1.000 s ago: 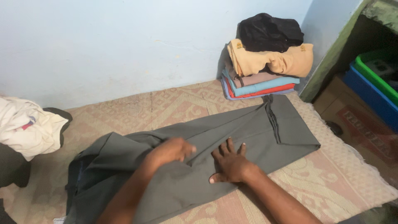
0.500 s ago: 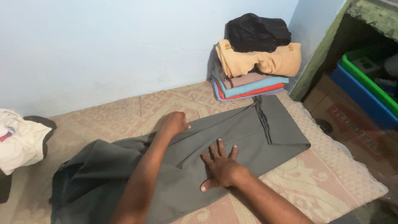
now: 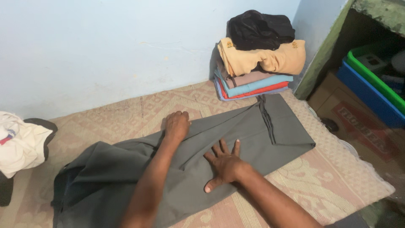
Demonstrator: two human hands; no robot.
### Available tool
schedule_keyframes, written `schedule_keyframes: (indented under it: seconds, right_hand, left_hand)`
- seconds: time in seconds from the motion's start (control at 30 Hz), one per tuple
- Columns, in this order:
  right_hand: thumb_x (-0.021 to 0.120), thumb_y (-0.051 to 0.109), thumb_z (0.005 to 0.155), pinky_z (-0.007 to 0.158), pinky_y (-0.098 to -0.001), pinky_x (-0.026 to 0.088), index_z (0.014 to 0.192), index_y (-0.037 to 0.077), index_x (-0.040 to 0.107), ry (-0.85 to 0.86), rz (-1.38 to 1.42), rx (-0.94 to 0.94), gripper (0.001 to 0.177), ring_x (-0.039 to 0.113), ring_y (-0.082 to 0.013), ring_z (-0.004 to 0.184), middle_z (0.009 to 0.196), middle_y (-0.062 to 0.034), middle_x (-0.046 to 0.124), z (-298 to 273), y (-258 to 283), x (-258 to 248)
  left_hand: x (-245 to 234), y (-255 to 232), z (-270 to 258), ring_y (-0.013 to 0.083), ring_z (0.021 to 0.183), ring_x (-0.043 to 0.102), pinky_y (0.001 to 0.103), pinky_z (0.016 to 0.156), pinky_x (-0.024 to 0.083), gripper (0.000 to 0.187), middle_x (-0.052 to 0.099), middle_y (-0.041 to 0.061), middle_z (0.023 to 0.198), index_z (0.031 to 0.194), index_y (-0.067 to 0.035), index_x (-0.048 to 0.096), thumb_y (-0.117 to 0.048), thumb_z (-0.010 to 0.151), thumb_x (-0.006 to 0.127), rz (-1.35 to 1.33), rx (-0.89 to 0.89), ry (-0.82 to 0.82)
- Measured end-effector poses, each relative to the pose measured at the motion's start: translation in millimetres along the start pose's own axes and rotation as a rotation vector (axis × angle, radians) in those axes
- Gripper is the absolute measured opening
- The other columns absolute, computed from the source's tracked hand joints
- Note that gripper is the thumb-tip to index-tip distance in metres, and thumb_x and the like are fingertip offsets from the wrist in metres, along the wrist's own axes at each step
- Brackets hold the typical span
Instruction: The person folds a pair of trousers by hand on a bed, smoothing the fabric, aligning the legs, and folding it into a compact rectangle.
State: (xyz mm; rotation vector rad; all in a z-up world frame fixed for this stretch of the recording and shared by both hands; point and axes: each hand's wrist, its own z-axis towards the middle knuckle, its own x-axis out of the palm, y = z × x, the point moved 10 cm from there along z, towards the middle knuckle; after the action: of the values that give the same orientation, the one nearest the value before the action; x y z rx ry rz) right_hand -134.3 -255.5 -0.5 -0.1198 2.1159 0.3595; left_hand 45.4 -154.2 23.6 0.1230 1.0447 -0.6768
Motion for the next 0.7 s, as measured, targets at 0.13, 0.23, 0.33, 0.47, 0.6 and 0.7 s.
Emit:
schedule_keyframes:
  seconds: [0.13,0.23,0.33,0.47,0.6,0.7]
  right_hand:
    - [0.081,0.078,0.053,0.110,-0.0825,-0.015,0.164,0.016,0.019,0.016,0.005,-0.014,0.141,-0.017,-0.0488,0.155,0.170,-0.0247,0.005,13,-9,9]
    - [0.073,0.078,0.063,0.116,-0.0753,-0.015,0.158,0.024,0.034,-0.008,0.007,-0.055,0.116,-0.013,-0.0436,0.158,0.171,-0.0169,0.012,34,-32,19]
    - [0.058,0.065,0.082,0.131,-0.0610,-0.001,0.156,0.025,0.047,-0.202,-0.011,-0.173,0.085,0.016,-0.0330,0.162,0.166,-0.0097,0.038,56,-62,3]
    - [0.052,0.075,0.091,0.127,-0.0565,0.003,0.161,0.024,0.031,-0.340,-0.046,0.006,0.089,0.002,-0.0402,0.159,0.170,-0.0175,0.016,59,-100,-13]
    - [0.054,0.077,0.085,0.124,-0.0579,0.000,0.163,0.029,0.016,-0.330,-0.005,0.032,0.100,-0.006,-0.0382,0.158,0.171,-0.0152,0.002,54,-94,-18]
    - [0.054,0.078,0.085,0.124,-0.0579,-0.001,0.164,0.030,0.014,-0.318,-0.032,0.039,0.100,-0.007,-0.0382,0.158,0.171,-0.0146,0.001,51,-91,-19]
  left_hand:
    - [-48,-68,-22,0.0373,0.095,0.067,0.050,0.084,0.050,0.017,0.069,0.015,0.095,0.095,-0.004,0.070,-0.009,0.079,0.074,-0.269,0.207,-0.114]
    - [-47,-129,-58,0.0337,0.101,0.073,0.042,0.091,0.058,0.013,0.073,0.011,0.106,0.102,-0.009,0.072,-0.008,0.090,0.068,-0.716,0.234,0.157]
    - [-41,-148,-101,0.0393,0.106,0.065,0.048,0.087,0.052,0.032,0.063,0.018,0.122,0.122,-0.007,0.063,-0.016,0.092,0.071,-0.472,0.133,0.378]
    - [-47,-115,-108,0.0459,0.121,0.058,0.057,0.100,0.043,0.066,0.058,0.027,0.126,0.137,-0.005,0.052,-0.034,0.084,0.078,-0.151,0.128,0.259]
    - [-64,-63,-105,0.0496,0.129,0.050,0.061,0.100,0.037,0.074,0.054,0.028,0.139,0.136,-0.003,0.054,-0.043,0.079,0.080,-0.062,-0.039,0.196]
    - [-53,-45,-127,0.0331,0.130,0.059,0.046,0.113,0.044,0.051,0.065,0.014,0.134,0.133,-0.009,0.062,-0.036,0.091,0.071,-0.217,-0.168,0.535]
